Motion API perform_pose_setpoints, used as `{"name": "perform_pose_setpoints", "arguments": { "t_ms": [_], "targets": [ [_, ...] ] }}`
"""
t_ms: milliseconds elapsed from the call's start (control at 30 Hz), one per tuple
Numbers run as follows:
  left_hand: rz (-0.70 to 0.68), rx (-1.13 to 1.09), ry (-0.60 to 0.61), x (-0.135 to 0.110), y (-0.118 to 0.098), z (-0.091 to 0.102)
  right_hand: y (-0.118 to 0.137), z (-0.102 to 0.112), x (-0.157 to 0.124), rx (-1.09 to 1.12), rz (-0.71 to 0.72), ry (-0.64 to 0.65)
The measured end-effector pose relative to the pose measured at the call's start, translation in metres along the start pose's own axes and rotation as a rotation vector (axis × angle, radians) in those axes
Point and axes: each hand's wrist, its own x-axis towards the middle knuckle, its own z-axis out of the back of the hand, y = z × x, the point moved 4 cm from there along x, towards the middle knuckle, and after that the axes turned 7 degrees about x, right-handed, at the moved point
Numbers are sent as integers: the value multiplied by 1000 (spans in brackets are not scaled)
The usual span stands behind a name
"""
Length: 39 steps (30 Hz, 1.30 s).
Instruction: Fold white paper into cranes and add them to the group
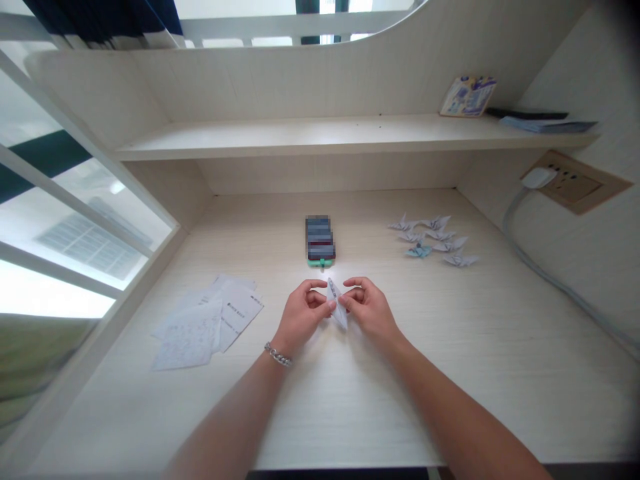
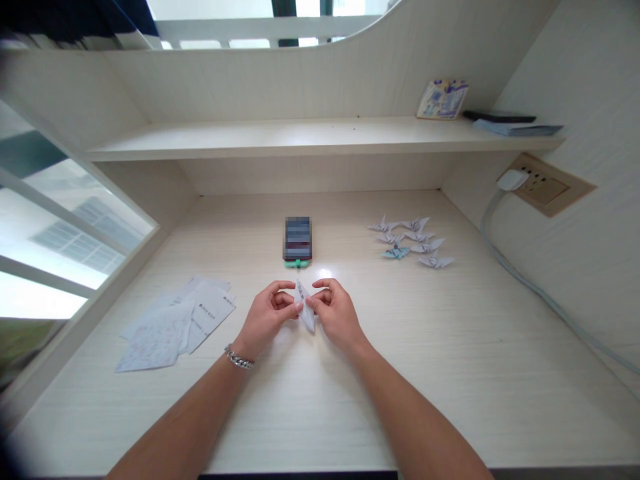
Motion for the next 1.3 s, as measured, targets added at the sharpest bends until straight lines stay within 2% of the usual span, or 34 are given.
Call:
{"name": "perform_pose_setpoints", "arguments": {
  "t_ms": [200,367,533,700,867,1100,1200,1300],
  "targets": [
    [-19,-54,-9,2,1,0,0,-3,-3,-32,32,21],
    [-49,-54,-43,1,0,1,-3,-7,-4,29,-15,51],
    [-37,-64,-45,1,-1,1,0,-8,-5,-18,-11,83],
    [-59,-69,-107,1,-2,3,-3,-9,-6,26,-67,67],
    [-64,-41,-163,2,-1,7,-9,-11,-6,51,-169,139],
    [-79,-34,-250,3,-2,15,-6,-11,-5,54,-159,163],
    [-62,-55,-220,3,0,13,-5,-10,-5,48,-146,162],
    [-36,-23,-124,3,3,9,-5,-9,-5,5,-115,154]
  ]
}}
